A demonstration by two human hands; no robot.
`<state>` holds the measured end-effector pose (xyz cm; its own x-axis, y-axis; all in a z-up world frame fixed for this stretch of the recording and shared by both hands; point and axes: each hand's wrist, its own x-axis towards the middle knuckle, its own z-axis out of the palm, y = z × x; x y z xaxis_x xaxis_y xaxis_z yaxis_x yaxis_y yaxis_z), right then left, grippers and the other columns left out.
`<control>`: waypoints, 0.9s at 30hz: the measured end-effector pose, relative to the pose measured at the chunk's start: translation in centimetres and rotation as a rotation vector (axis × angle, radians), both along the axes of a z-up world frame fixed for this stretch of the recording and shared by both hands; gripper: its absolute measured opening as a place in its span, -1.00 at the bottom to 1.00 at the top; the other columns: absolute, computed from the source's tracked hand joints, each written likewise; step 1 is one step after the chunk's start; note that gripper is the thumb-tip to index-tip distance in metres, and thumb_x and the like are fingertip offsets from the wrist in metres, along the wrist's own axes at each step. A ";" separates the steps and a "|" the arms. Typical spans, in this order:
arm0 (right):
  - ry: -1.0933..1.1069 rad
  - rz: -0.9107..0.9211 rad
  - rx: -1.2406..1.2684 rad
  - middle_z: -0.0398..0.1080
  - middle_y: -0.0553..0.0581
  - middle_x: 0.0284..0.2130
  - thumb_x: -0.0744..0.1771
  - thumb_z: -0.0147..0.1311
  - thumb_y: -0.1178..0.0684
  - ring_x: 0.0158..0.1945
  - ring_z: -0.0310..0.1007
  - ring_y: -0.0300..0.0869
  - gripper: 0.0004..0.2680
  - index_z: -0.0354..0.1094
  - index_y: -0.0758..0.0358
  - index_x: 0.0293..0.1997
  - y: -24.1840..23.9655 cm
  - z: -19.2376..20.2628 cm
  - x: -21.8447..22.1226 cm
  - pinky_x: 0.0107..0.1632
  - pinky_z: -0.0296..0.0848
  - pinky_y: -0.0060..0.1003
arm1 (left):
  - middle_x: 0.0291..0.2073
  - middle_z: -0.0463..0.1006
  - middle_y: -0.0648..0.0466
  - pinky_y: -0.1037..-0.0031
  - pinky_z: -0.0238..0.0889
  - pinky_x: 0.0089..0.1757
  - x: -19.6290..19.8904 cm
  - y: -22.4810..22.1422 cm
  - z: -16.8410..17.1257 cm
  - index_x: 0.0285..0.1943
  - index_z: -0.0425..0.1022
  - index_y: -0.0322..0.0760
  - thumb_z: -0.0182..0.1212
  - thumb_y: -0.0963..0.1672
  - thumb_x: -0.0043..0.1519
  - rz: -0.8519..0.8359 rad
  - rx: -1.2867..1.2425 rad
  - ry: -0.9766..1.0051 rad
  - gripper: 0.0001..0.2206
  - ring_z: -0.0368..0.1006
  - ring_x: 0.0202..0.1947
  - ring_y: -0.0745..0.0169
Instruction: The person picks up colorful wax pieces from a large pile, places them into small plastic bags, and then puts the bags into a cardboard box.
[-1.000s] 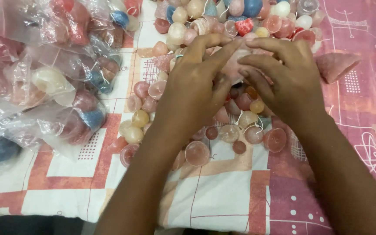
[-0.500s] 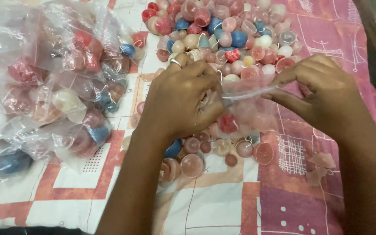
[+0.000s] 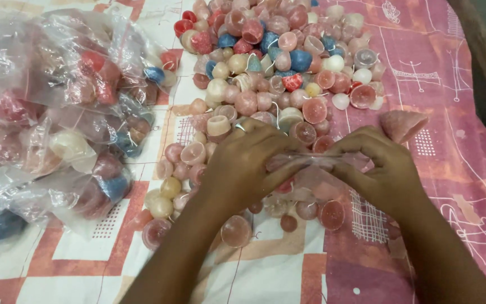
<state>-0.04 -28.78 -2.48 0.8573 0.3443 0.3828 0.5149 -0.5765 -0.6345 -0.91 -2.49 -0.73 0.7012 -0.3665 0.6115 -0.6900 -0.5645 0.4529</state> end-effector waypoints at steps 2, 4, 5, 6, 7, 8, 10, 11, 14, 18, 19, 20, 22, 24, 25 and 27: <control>0.013 0.018 0.033 0.53 0.01 -0.26 0.26 0.33 0.04 -0.17 0.52 -0.27 -0.84 0.53 0.16 -0.15 0.2 0.0 -0.2 -0.13 0.47 -0.35 | -0.19 0.60 0.15 0.31 0.42 -0.13 -0.1 -0.2 -0.2 -0.01 0.59 -0.09 0.43 -0.01 0.21 -0.025 -0.039 -0.060 -0.75 0.56 -0.16 0.15; -0.023 0.031 0.004 0.53 0.02 -0.25 0.25 0.32 0.05 -0.16 0.53 -0.27 -0.84 0.52 0.19 -0.15 0.3 0.3 -0.4 -0.15 0.47 -0.35 | -0.20 0.61 0.13 0.31 0.40 -0.16 -0.2 -0.4 -0.2 -0.04 0.58 -0.14 0.41 -0.04 0.21 -0.043 -0.011 -0.036 -0.76 0.55 -0.16 0.13; -0.020 0.030 0.006 0.53 0.02 -0.25 0.25 0.32 0.05 -0.16 0.53 -0.27 -0.84 0.52 0.19 -0.15 0.2 0.2 -0.4 -0.15 0.47 -0.35 | -0.20 0.61 0.13 0.31 0.40 -0.16 -0.2 -0.4 -0.2 -0.04 0.58 -0.14 0.41 -0.04 0.21 -0.044 -0.010 -0.034 -0.76 0.55 -0.16 0.13; -0.043 0.037 0.008 0.54 0.02 -0.24 0.26 0.33 0.06 -0.15 0.53 -0.26 -0.84 0.52 0.19 -0.16 0.1 0.1 -0.3 -0.14 0.47 -0.35 | -0.20 0.60 0.13 0.30 0.38 -0.17 -0.3 -0.5 -0.1 -0.04 0.58 -0.16 0.42 -0.04 0.21 -0.044 -0.009 -0.041 -0.76 0.54 -0.15 0.13; -0.065 0.046 0.011 0.54 0.02 -0.24 0.26 0.33 0.06 -0.14 0.53 -0.26 -0.85 0.51 0.19 -0.17 0.1 0.1 -0.3 -0.13 0.47 -0.34 | -0.21 0.60 0.13 0.29 0.37 -0.17 -0.4 -0.5 0.0 -0.04 0.58 -0.18 0.42 -0.05 0.21 -0.043 -0.008 -0.048 -0.77 0.54 -0.15 0.14; -0.063 0.046 0.012 0.54 0.02 -0.24 0.26 0.33 0.06 -0.14 0.53 -0.26 -0.85 0.51 0.19 -0.17 0.0 0.0 -0.2 -0.13 0.47 -0.34 | -0.21 0.60 0.13 0.29 0.37 -0.17 -0.4 -0.6 0.0 -0.04 0.58 -0.18 0.42 -0.05 0.21 -0.042 -0.006 -0.046 -0.77 0.54 -0.15 0.14; -0.024 0.058 0.031 0.54 0.02 -0.24 0.25 0.33 0.07 -0.12 0.54 -0.25 -0.85 0.52 0.19 -0.18 -0.2 -0.1 -0.2 -0.10 0.51 -0.35 | -0.20 0.60 0.15 0.31 0.39 -0.13 -0.5 -0.7 -0.1 -0.05 0.57 -0.21 0.41 -0.09 0.21 -0.052 -0.016 -0.131 -0.79 0.52 -0.08 0.10; -0.023 0.057 0.032 0.54 0.02 -0.24 0.25 0.33 0.07 -0.12 0.54 -0.25 -0.85 0.52 0.19 -0.18 -0.2 0.1 -0.2 -0.10 0.51 -0.35 | -0.20 0.60 0.15 0.31 0.39 -0.13 -0.4 -0.8 -0.2 -0.05 0.57 -0.21 0.41 -0.09 0.21 -0.053 -0.014 -0.130 -0.79 0.52 -0.08 0.10; -0.014 0.060 0.021 0.55 0.03 -0.23 0.25 0.33 0.10 -0.10 0.52 -0.23 -0.86 0.53 0.20 -0.18 -0.5 0.2 -0.1 -0.14 0.48 -0.34 | -0.21 0.59 0.14 0.33 0.39 -0.13 -0.3 -1.0 -0.3 -0.08 0.58 -0.21 0.44 -0.10 0.19 -0.036 -0.009 -0.149 -0.80 0.50 -0.10 0.10; 0.109 -0.006 0.038 0.53 0.00 -0.25 0.24 0.34 0.08 -0.15 0.55 -0.29 -0.86 0.51 0.18 -0.21 -0.7 -0.1 -0.1 -0.13 0.54 -0.35 | -0.19 0.61 0.16 0.35 0.39 -0.13 -0.3 -0.8 -0.5 -0.08 0.60 -0.19 0.44 -0.08 0.21 -0.059 -0.019 -0.180 -0.80 0.50 -0.08 0.13; 0.050 0.001 0.022 0.53 0.01 -0.24 0.23 0.36 0.08 -0.13 0.54 -0.29 -0.87 0.52 0.17 -0.24 -0.6 0.0 -0.1 -0.12 0.54 -0.33 | -0.17 0.63 0.19 0.36 0.39 -0.11 -0.2 -0.7 -0.6 -0.09 0.60 -0.15 0.43 -0.08 0.21 -0.071 -0.012 -0.208 -0.82 0.50 -0.06 0.15; 0.048 0.002 0.024 0.53 0.01 -0.24 0.23 0.36 0.08 -0.13 0.54 -0.29 -0.87 0.52 0.17 -0.24 -0.6 0.1 -0.4 -0.12 0.54 -0.33 | -0.17 0.63 0.19 0.36 0.39 -0.11 -0.4 -0.9 -0.5 -0.09 0.60 -0.15 0.43 -0.08 0.21 -0.070 -0.009 -0.210 -0.82 0.50 -0.06 0.15; -0.006 -0.024 -0.038 0.53 0.01 -0.25 0.20 0.38 0.04 -0.07 0.51 -0.28 -0.88 0.55 0.15 -0.34 -0.2 0.5 -0.7 -0.16 0.58 -0.34 | -0.26 0.61 0.18 0.33 0.37 -0.20 -0.6 -1.0 -0.2 -0.12 0.63 -0.14 0.44 -0.08 0.21 -0.056 0.010 -0.164 -0.85 0.51 -0.14 0.13; -0.020 -0.009 -0.030 0.51 0.04 -0.21 0.20 0.38 0.06 -0.02 0.50 -0.25 -0.87 0.55 0.15 -0.28 -0.1 0.5 -0.4 -0.12 0.57 -0.32 | -0.25 0.62 0.16 0.33 0.38 -0.20 -0.5 -1.1 -0.5 -0.11 0.63 -0.16 0.43 -0.07 0.22 -0.034 0.012 -0.152 -0.84 0.53 -0.16 0.14; -0.022 0.000 -0.032 0.50 0.07 -0.16 0.19 0.37 0.08 0.02 0.49 -0.23 -0.84 0.55 0.14 -0.23 0.0 0.7 -0.2 -0.07 0.56 -0.30 | -0.25 0.62 0.14 0.34 0.39 -0.20 -0.5 -1.1 -0.5 -0.11 0.63 -0.18 0.43 -0.06 0.24 -0.016 0.002 -0.127 -0.82 0.55 -0.19 0.15; -0.069 0.094 0.088 0.45 0.13 -0.05 0.21 0.30 0.09 0.10 0.44 -0.18 -0.69 0.35 0.24 0.01 -0.4 0.4 0.7 0.08 0.48 -0.26 | -0.28 0.64 0.12 0.35 0.41 -0.24 -0.3 -0.9 0.5 -0.14 0.65 -0.16 0.43 -0.05 0.23 0.069 -0.016 -0.086 -0.83 0.56 -0.26 0.16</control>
